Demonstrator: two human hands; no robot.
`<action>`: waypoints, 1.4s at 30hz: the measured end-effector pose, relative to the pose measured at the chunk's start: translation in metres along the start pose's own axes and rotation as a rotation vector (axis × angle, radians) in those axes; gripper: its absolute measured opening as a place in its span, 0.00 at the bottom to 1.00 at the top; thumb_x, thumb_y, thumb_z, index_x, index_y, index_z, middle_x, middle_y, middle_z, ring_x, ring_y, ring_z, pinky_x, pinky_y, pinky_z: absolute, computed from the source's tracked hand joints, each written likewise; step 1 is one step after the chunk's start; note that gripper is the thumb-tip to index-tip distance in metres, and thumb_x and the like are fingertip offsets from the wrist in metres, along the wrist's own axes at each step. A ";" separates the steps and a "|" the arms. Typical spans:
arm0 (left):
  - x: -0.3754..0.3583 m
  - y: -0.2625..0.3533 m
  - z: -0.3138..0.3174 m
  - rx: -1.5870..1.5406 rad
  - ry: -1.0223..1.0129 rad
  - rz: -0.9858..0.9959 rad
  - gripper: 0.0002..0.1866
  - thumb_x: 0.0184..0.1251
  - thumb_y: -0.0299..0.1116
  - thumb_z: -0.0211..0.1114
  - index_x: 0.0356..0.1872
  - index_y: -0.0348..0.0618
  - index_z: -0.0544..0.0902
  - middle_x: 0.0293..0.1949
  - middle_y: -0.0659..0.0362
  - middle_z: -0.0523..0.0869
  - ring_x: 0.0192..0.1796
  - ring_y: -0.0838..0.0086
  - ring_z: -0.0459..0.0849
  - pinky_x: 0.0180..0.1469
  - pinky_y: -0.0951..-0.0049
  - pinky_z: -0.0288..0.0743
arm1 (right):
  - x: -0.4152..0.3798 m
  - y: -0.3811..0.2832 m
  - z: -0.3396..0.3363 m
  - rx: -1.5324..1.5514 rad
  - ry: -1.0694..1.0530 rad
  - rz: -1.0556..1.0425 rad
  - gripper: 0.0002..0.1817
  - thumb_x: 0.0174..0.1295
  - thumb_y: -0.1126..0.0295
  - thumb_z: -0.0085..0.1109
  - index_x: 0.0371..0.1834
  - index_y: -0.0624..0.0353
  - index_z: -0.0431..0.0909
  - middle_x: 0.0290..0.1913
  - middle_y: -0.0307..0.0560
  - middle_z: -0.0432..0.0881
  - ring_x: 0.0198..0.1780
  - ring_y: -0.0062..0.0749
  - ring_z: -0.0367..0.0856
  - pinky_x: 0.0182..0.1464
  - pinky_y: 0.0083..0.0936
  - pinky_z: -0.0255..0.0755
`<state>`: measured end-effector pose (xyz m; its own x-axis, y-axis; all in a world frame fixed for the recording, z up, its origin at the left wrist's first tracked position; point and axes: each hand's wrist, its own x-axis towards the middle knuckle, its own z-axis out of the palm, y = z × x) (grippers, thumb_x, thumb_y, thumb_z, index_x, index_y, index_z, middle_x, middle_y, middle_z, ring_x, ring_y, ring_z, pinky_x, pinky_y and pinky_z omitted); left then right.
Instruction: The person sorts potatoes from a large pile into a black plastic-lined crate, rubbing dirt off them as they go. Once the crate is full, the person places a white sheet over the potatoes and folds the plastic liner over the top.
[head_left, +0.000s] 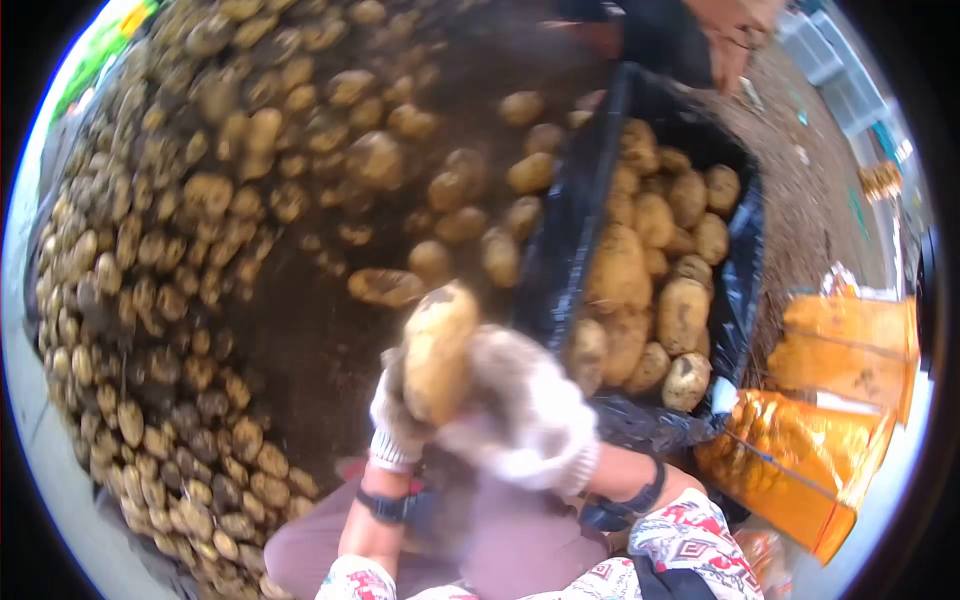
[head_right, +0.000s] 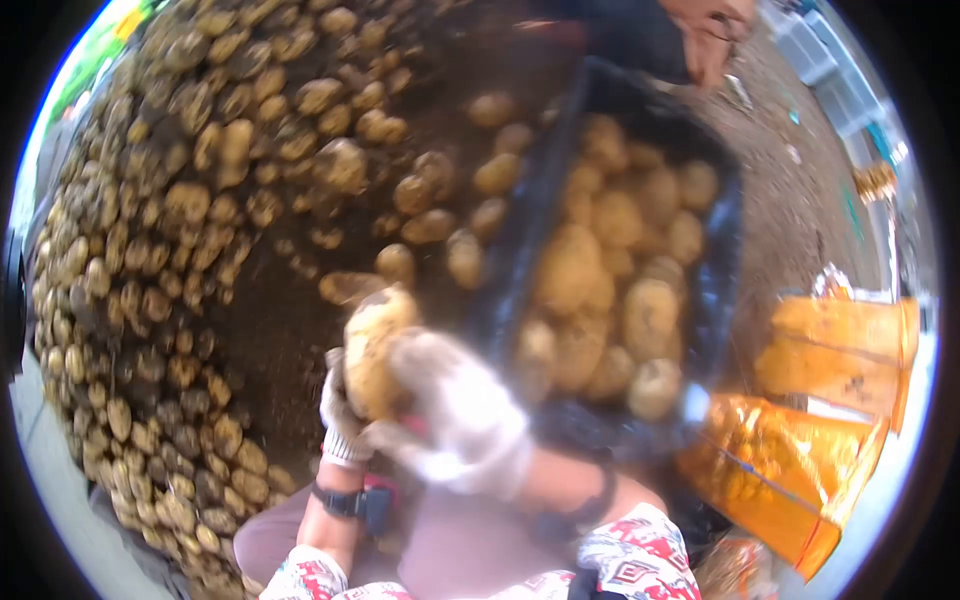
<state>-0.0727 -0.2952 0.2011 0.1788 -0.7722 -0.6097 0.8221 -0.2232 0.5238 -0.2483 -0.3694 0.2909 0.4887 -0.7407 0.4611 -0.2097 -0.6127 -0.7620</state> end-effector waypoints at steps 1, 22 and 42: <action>-0.013 0.005 0.016 -0.102 -0.105 0.010 0.34 0.84 0.59 0.49 0.75 0.42 0.72 0.71 0.52 0.80 0.69 0.57 0.81 0.72 0.56 0.75 | -0.012 -0.004 0.012 -0.027 -0.002 0.105 0.46 0.54 0.58 0.83 0.72 0.72 0.70 0.66 0.69 0.77 0.69 0.65 0.76 0.71 0.52 0.73; 0.005 -0.019 -0.010 1.174 -0.114 0.364 0.21 0.81 0.38 0.58 0.64 0.34 0.83 0.42 0.53 0.90 0.40 0.73 0.85 0.47 0.71 0.81 | -0.090 0.148 -0.222 -1.101 0.121 0.738 0.45 0.67 0.50 0.64 0.81 0.62 0.58 0.75 0.67 0.66 0.72 0.65 0.70 0.73 0.49 0.68; 0.050 0.008 -0.041 1.509 0.191 0.323 0.23 0.79 0.49 0.63 0.64 0.45 0.84 0.55 0.49 0.91 0.57 0.60 0.89 0.62 0.62 0.80 | -0.055 0.198 -0.231 -1.319 -0.110 0.653 0.14 0.74 0.63 0.58 0.52 0.58 0.85 0.55 0.54 0.87 0.58 0.53 0.84 0.62 0.44 0.78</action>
<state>-0.0351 -0.3113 0.1507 0.3950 -0.8453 -0.3599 -0.5288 -0.5295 0.6633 -0.5120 -0.5132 0.2198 0.0545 -0.9907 0.1249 -0.9854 -0.0332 0.1670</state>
